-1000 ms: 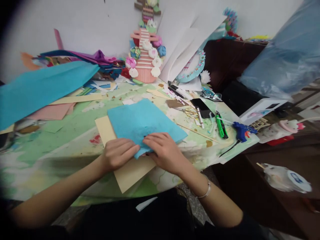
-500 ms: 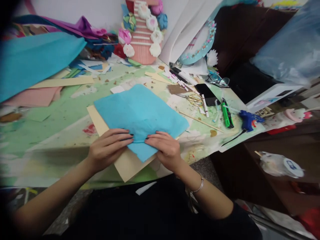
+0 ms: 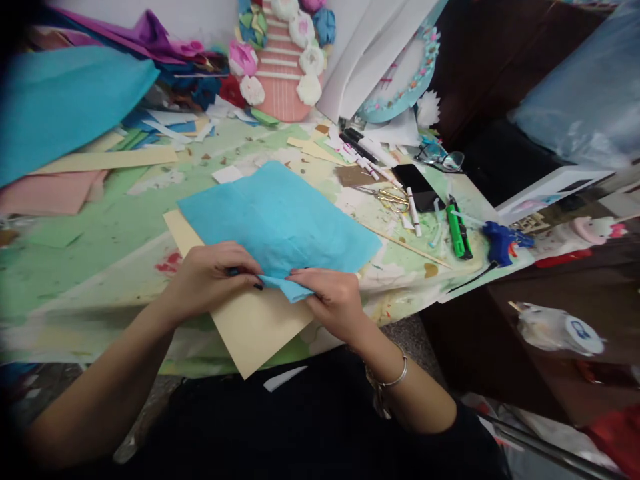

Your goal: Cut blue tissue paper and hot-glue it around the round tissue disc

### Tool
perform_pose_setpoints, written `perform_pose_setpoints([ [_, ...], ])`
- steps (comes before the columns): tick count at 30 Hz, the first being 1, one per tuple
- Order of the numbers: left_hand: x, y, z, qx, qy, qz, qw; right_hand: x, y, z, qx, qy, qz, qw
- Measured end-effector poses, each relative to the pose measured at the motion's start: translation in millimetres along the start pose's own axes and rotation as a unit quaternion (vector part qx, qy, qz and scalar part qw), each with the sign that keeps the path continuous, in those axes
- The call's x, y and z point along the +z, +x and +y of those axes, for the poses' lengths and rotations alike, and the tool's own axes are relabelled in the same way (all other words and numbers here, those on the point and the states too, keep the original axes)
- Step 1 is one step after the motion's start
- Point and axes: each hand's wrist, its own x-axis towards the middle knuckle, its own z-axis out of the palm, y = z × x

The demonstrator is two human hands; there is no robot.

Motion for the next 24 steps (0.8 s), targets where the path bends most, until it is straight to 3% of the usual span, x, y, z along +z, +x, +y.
perform_pose_setpoints([
  [2,-1.0,-1,-1,-0.003,-0.003,0.007,1.000,1,-1,1,0.025,0.014,0.013,1.000],
  [5,-3.6,-7,-4,0.043,0.017,0.018,0.999,3,-3,1,0.044,0.055,0.020,0.997],
  [9,-7.1,-16,-8,0.069,0.036,0.050,0.996,5,-7,0,0.046,0.108,0.023,0.993],
  [12,-8.6,-16,-8,0.078,0.022,0.043,0.996,7,-8,0,0.036,0.113,0.030,0.992],
  [19,-15.3,1,-3,-0.052,-0.007,-0.063,0.997,7,-2,-10,0.019,0.008,0.022,1.000],
  [24,-15.6,10,-3,-0.064,0.039,-0.074,0.994,14,1,-14,0.048,-0.005,0.056,0.997],
])
